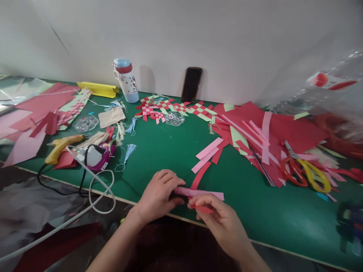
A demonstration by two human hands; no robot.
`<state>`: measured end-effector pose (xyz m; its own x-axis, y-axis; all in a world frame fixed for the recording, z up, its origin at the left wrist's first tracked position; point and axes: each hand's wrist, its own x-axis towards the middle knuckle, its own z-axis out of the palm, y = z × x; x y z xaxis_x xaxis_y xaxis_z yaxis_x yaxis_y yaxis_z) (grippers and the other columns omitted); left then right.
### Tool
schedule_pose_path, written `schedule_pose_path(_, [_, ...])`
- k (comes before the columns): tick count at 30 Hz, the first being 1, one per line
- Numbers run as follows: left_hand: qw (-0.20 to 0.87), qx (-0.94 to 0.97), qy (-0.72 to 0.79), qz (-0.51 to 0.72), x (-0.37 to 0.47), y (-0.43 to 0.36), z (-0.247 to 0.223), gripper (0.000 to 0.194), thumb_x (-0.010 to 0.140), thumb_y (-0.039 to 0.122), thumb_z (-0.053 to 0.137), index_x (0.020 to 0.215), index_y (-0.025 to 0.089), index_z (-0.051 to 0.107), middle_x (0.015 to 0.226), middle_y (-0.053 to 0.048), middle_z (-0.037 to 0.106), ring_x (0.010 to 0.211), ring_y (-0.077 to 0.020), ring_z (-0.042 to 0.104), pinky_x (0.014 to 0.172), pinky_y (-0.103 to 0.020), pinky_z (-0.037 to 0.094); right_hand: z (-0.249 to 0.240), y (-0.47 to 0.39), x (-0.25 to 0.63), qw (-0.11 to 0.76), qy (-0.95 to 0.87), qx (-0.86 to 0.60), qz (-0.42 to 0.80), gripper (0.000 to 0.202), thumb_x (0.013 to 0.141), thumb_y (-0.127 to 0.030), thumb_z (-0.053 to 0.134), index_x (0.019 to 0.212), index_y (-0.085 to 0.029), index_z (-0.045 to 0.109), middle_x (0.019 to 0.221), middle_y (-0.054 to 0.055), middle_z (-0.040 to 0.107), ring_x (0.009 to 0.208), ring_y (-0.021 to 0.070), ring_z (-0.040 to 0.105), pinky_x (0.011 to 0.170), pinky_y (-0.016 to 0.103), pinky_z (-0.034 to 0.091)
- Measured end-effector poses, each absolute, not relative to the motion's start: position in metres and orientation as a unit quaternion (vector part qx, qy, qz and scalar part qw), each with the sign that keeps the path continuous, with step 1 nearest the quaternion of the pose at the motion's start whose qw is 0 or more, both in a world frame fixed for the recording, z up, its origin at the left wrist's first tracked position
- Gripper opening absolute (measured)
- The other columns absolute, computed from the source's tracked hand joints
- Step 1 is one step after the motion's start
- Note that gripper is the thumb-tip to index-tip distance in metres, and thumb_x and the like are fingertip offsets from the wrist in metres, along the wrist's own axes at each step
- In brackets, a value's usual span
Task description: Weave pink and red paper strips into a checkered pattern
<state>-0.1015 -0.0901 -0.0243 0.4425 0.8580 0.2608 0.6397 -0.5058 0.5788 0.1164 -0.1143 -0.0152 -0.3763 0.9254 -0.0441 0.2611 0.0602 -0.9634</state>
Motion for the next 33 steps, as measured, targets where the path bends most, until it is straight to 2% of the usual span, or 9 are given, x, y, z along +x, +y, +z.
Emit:
schedule_pose_path(6, [0.173, 0.801, 0.534, 0.210, -0.111, -0.107, -0.011, 0.029, 0.084, 0.010, 0.062, 0.110, 0.022, 0.062, 0.099, -0.004, 0.067, 0.103, -0.0254, 0.051, 0.090, -0.044, 0.041, -0.011, -0.113, 0.106, 0.304, -0.642, -0.440, 0.550, 0.019, 0.093, -0.038, 0.053, 0.089, -0.022, 0.062, 0.097, 0.007, 0.070, 0.076, 0.0152, 0.066, 0.067, 0.026, 0.056])
schedule_pose_path(10, [0.193, 0.797, 0.524, 0.230, -0.107, -0.107, -0.016, 0.015, 0.091, 0.014, 0.057, 0.101, 0.021, 0.065, 0.093, -0.003, 0.067, 0.097, -0.0222, 0.052, 0.088, -0.041, 0.039, -0.012, -0.110, 0.095, 0.280, -0.643, -0.414, 0.581, 0.018, 0.093, -0.038, 0.054, 0.089, -0.022, 0.061, 0.096, 0.006, 0.068, 0.086, 0.0173, 0.066, 0.074, 0.029, 0.056])
schedule_pose_path(13, [0.213, 0.788, 0.519, 0.253, -0.105, -0.106, -0.020, 0.018, 0.092, 0.014, 0.055, 0.105, 0.022, 0.064, 0.094, -0.003, 0.067, 0.098, -0.0215, 0.053, 0.088, -0.040, 0.038, -0.013, -0.107, 0.089, 0.276, -0.617, -0.413, 0.610, 0.019, 0.093, -0.041, 0.054, 0.092, -0.022, 0.059, 0.097, 0.006, 0.066, 0.087, 0.0176, 0.067, 0.072, 0.030, 0.057])
schedule_pose_path(18, [0.232, 0.786, 0.512, 0.258, -0.106, -0.107, -0.019, 0.042, 0.076, 0.009, 0.064, 0.115, 0.022, 0.058, 0.101, -0.003, 0.067, 0.103, -0.0228, 0.053, 0.093, -0.040, 0.036, -0.013, -0.102, 0.078, 0.318, -0.571, -0.450, 0.608, 0.023, 0.093, -0.043, 0.054, 0.099, -0.021, 0.056, 0.094, 0.006, 0.066, 0.077, 0.0155, 0.069, 0.065, 0.028, 0.059])
schedule_pose_path(22, [0.217, 0.773, 0.546, 0.241, -0.102, -0.107, -0.016, 0.039, 0.079, 0.025, 0.069, 0.115, 0.022, 0.057, 0.096, -0.003, 0.066, 0.098, -0.0250, 0.054, 0.089, -0.042, 0.037, -0.013, -0.100, 0.080, 0.354, -0.556, -0.458, 0.597, 0.038, 0.092, -0.042, 0.055, 0.124, -0.023, 0.048, 0.117, 0.012, 0.064, 0.073, 0.0143, 0.069, 0.065, 0.031, 0.061])
schedule_pose_path(24, [0.209, 0.761, 0.564, 0.242, -0.098, -0.106, -0.017, 0.040, 0.081, 0.029, 0.070, 0.117, 0.021, 0.055, 0.094, -0.002, 0.066, 0.097, -0.0249, 0.054, 0.089, -0.043, 0.037, -0.014, -0.098, 0.088, 0.369, -0.578, -0.477, 0.549, 0.045, 0.093, -0.041, 0.054, 0.133, -0.024, 0.042, 0.130, 0.015, 0.059, 0.075, 0.0147, 0.070, 0.066, 0.032, 0.062])
schedule_pose_path(26, [0.201, 0.759, 0.567, 0.249, -0.096, -0.107, -0.020, 0.040, 0.082, 0.024, 0.069, 0.119, 0.022, 0.053, 0.092, -0.001, 0.066, 0.099, -0.0247, 0.055, 0.091, -0.043, 0.036, -0.015, -0.096, 0.101, 0.384, -0.624, -0.510, 0.450, 0.046, 0.094, -0.038, 0.052, 0.137, -0.025, 0.041, 0.131, 0.015, 0.058, 0.078, 0.0160, 0.071, 0.066, 0.031, 0.062])
schedule_pose_path(31, [0.172, 0.770, 0.543, 0.287, -0.100, -0.111, -0.025, 0.026, 0.087, 0.019, 0.061, 0.113, 0.022, 0.056, 0.101, -0.005, 0.064, 0.100, -0.0235, 0.054, 0.090, -0.042, 0.039, -0.023, -0.097, 0.132, 0.347, -0.804, -0.466, 0.128, 0.023, 0.092, -0.023, 0.054, 0.113, -0.023, 0.064, 0.105, 0.008, 0.072, 0.097, 0.0216, 0.068, 0.082, 0.036, 0.059])
schedule_pose_path(33, [0.157, 0.784, 0.518, 0.303, -0.103, -0.112, -0.025, 0.019, 0.090, 0.021, 0.059, 0.109, 0.023, 0.060, 0.110, -0.006, 0.062, 0.108, -0.0242, 0.052, 0.092, -0.041, 0.039, -0.027, -0.102, 0.136, 0.301, -0.863, -0.398, 0.073, 0.026, 0.092, -0.019, 0.054, 0.114, -0.023, 0.066, 0.109, 0.007, 0.072, 0.110, 0.0234, 0.064, 0.091, 0.040, 0.056])
